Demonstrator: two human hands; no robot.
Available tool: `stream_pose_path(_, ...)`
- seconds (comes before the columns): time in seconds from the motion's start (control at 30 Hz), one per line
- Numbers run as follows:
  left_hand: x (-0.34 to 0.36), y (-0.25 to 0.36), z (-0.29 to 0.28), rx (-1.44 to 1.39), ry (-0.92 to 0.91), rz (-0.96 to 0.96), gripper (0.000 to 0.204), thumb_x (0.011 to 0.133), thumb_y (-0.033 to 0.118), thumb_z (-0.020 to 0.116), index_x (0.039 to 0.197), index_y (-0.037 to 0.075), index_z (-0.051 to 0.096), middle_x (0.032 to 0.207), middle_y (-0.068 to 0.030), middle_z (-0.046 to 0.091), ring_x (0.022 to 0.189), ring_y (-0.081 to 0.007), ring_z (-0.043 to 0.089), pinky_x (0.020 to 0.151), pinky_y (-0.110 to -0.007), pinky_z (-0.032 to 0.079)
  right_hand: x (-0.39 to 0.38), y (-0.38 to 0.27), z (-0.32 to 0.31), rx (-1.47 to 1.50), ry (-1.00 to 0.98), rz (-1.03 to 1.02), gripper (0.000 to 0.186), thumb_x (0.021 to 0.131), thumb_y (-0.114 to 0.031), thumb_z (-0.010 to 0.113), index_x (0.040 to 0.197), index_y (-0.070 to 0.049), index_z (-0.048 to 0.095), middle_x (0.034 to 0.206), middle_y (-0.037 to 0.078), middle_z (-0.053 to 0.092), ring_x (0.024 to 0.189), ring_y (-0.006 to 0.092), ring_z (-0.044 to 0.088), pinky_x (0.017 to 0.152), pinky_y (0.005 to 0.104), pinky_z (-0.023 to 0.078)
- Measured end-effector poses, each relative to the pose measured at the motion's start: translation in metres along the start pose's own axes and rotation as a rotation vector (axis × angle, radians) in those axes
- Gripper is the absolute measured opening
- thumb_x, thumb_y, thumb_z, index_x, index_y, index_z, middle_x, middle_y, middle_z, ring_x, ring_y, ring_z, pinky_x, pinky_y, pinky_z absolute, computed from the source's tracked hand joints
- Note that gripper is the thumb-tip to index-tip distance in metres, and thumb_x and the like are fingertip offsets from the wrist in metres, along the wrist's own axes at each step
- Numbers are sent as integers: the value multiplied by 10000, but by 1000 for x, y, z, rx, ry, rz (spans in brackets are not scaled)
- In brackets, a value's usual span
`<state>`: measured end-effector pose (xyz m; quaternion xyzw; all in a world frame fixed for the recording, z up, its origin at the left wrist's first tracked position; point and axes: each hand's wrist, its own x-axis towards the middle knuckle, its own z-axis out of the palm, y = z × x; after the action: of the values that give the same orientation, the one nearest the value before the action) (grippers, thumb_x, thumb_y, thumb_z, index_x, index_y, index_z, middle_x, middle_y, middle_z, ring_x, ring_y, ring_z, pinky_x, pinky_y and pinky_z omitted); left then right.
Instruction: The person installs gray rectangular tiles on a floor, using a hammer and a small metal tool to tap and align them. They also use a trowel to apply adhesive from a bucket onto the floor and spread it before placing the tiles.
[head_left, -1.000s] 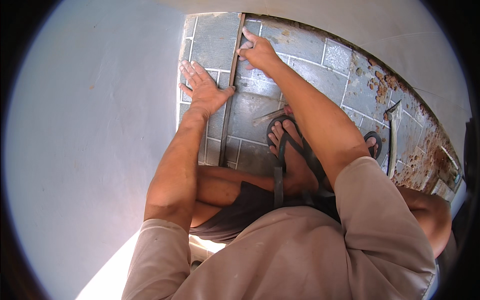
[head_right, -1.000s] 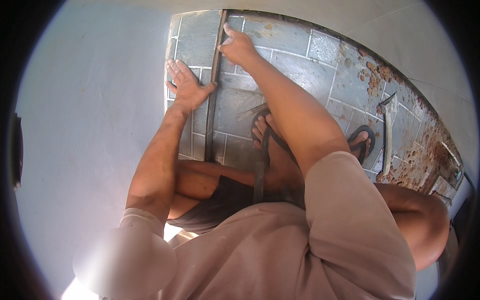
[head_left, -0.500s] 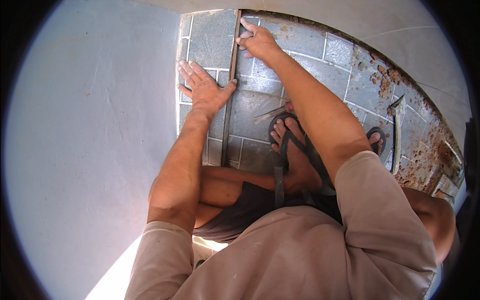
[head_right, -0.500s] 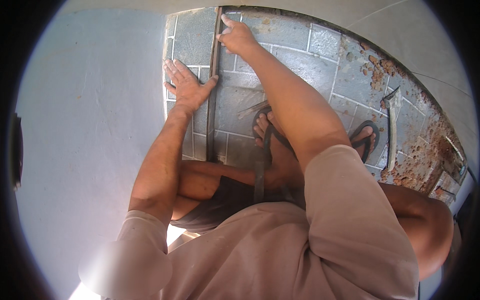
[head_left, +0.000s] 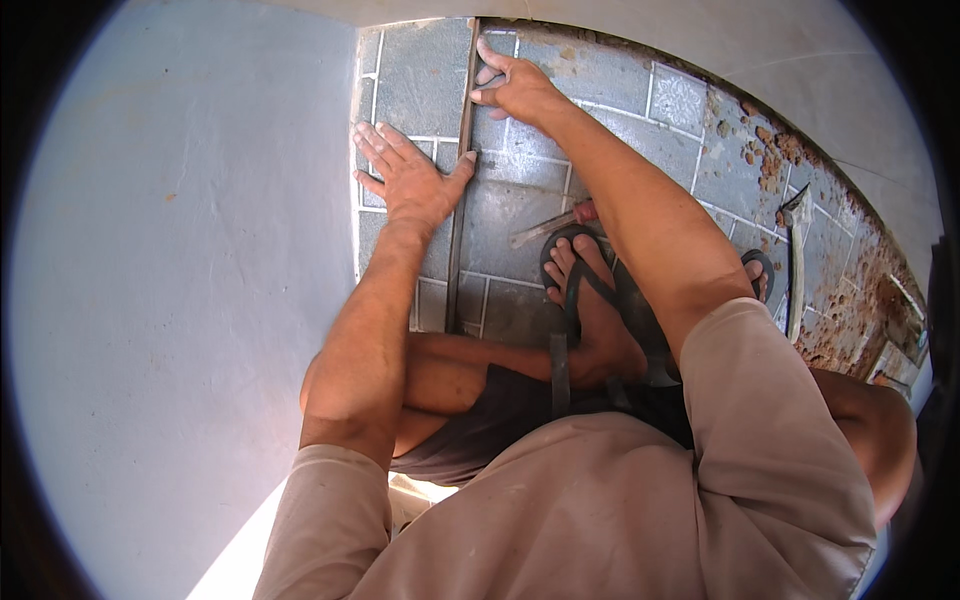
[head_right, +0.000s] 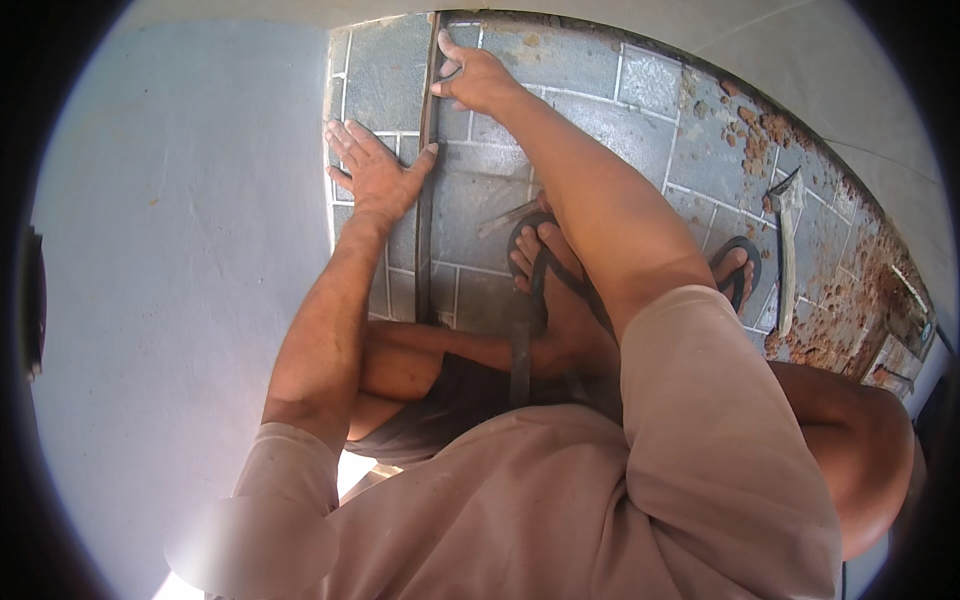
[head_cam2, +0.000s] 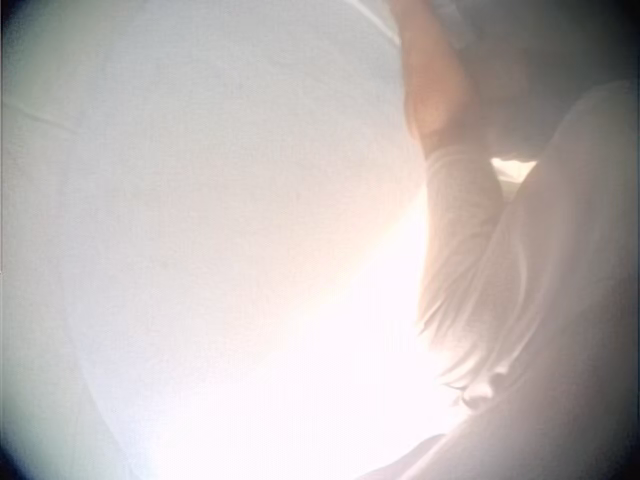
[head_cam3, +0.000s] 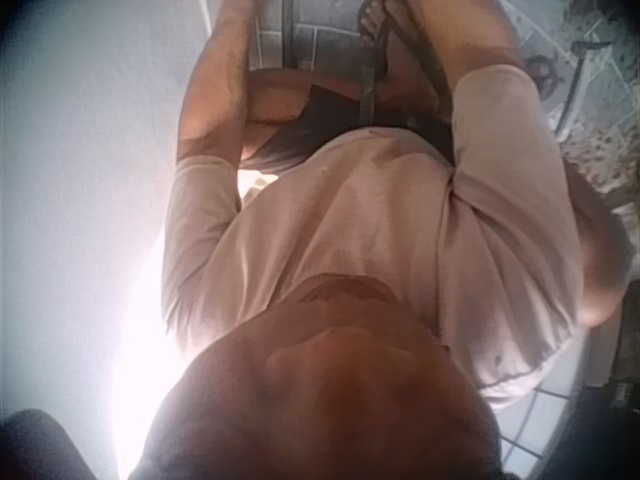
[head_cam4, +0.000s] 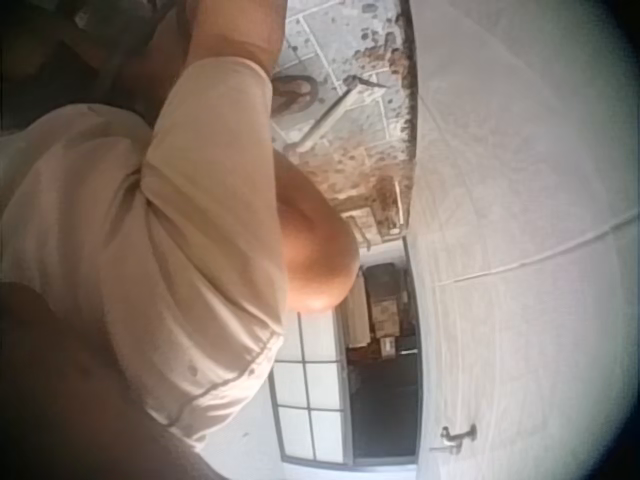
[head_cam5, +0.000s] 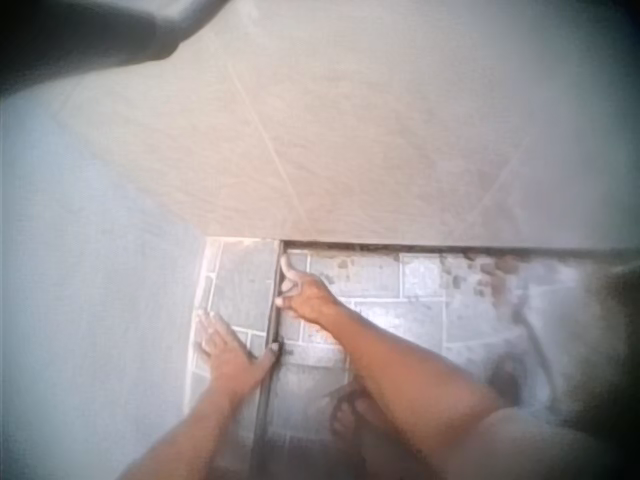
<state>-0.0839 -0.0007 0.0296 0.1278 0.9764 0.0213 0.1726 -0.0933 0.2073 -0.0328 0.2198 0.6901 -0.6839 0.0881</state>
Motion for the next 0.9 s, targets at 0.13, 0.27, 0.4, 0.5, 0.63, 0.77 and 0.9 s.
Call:
stream_pose_path(0.13, 2, 0, 1, 57, -7, -6, 1403, 845, 635, 760, 1620, -194, -65, 1712, -409, -145, 1610, -509, -217, 1245, -735, -45, 2, 2, -3, 0, -33, -4, 831, 956, -70, 800, 1674, -200, 402, 1264, 84, 689, 1100, 226, 716, 864, 403, 680)
stream_pose_path(0.27, 1, 3, 0, 82, -18, -33, 1386, 857, 635, 749, 1625, -183, -64, 1717, -395, -143, 1615, -504, -201, 1255, -720, -33, 6, 6, -7, 20, -61, -23, 715, 982, -163, 791, 1627, -180, 485, 1208, 109, 730, 928, 230, 746, 798, 389, 653)
stream_pose_path(0.4, 0, 4, 0, 70, 2, -22, 1387, 851, 629, 756, 1615, -204, -47, 1708, -417, -132, 1607, -522, -205, 1245, -739, -37, 10, 7, -4, -20, -48, 7, 547, 1011, -213, 766, 1524, -116, 605, 1108, 129, 778, 891, 226, 766, 738, 370, 644)
stream_pose_path(0.5, -1, 3, 1, 54, 25, -14, 1372, 855, 631, 750, 1622, -198, -30, 1711, -410, -133, 1610, -518, -200, 1243, -740, -41, 8, 2, -5, 23, -45, -19, 451, 1034, -208, 734, 1456, -73, 649, 1117, 130, 783, 937, 219, 772, 734, 380, 647)
stream_pose_path(0.63, -3, 1, 1, 79, 14, -34, 1373, 855, 649, 730, 1633, -183, -37, 1721, -400, -127, 1611, -509, -212, 1241, -742, -50, -15, -2, -32, -130, 43, -58, 423, 986, -218, 760, 1372, -58, 694, 1207, 164, 755, 1028, 320, 760, 882, 455, 622)
stream_pose_path(0.77, -1, 5, 1, 83, -24, -37, 1378, 861, 671, 703, 1636, -176, -58, 1724, -401, -129, 1612, -498, -226, 1236, -747, -55, -81, 24, -107, -619, 425, 3, 493, 930, -237, 774, 1382, -68, 674, 1291, 204, 681, 1192, 418, 667, 1053, 494, 531)
stream_pose_path(0.9, 2, 10, -5, 114, -62, -66, 1357, 878, 684, 675, 1645, -158, -63, 1721, -407, -132, 1606, -527, -213, 1209, -791, -38, -166, 65, -179, -962, 957, 280, 561, 901, -266, 780, 1405, -68, 635, 1361, 249, 567, 1313, 426, 549, 1081, 519, 483)
